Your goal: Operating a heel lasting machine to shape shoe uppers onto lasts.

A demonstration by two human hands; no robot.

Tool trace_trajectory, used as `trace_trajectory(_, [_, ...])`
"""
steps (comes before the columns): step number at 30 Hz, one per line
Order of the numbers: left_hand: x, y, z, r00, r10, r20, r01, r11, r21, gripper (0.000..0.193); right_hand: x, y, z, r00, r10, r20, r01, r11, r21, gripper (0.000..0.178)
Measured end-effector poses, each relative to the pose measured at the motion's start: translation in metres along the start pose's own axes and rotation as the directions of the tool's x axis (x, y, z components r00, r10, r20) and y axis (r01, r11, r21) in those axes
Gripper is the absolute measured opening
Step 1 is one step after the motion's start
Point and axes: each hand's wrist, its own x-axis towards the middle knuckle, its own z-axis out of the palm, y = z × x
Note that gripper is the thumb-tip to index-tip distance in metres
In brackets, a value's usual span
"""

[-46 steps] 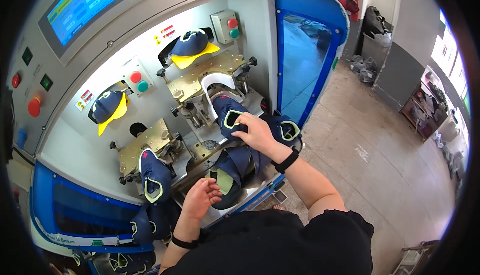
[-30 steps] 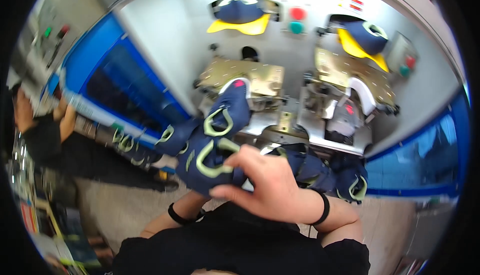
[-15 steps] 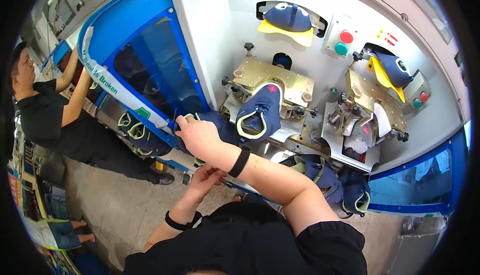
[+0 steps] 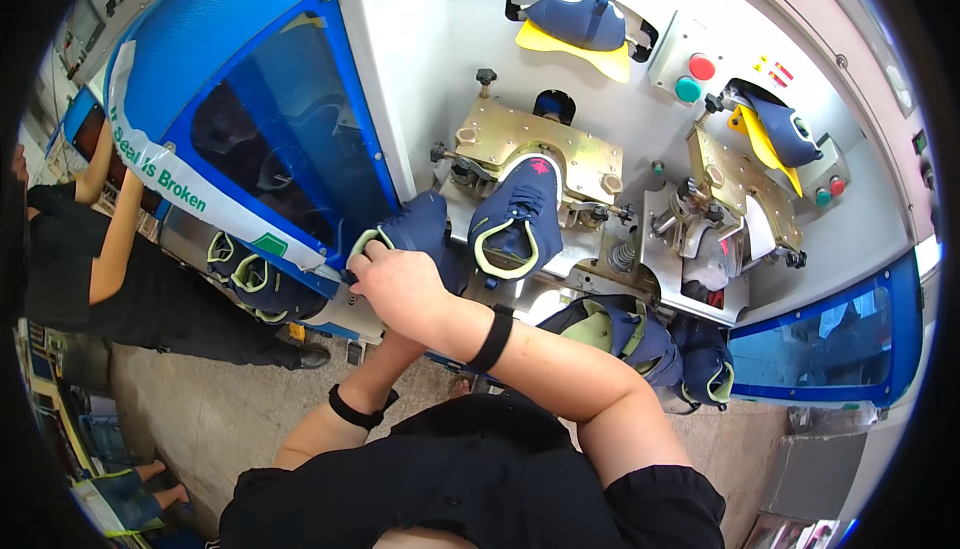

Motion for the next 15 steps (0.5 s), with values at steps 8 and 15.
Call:
trace_trajectory(8, [-0.027, -0.023, 0.002, 0.957, -0.191, 0.218, 0.2, 0.98, -0.019, 0.017, -0.035, 0.008, -0.026, 0.951, -0.047, -0.305, 0.091, 0.987, 0.132, 0.05])
trace_trajectory(15, [-0.015, 0.012, 0.002, 0.908, -0.145, 0.393, 0.214, 0.967, -0.14, 0.015, -0.082, 0.147, -0.166, 0.597, 0.133, -0.791, -0.328, 0.941, -0.089, 0.032])
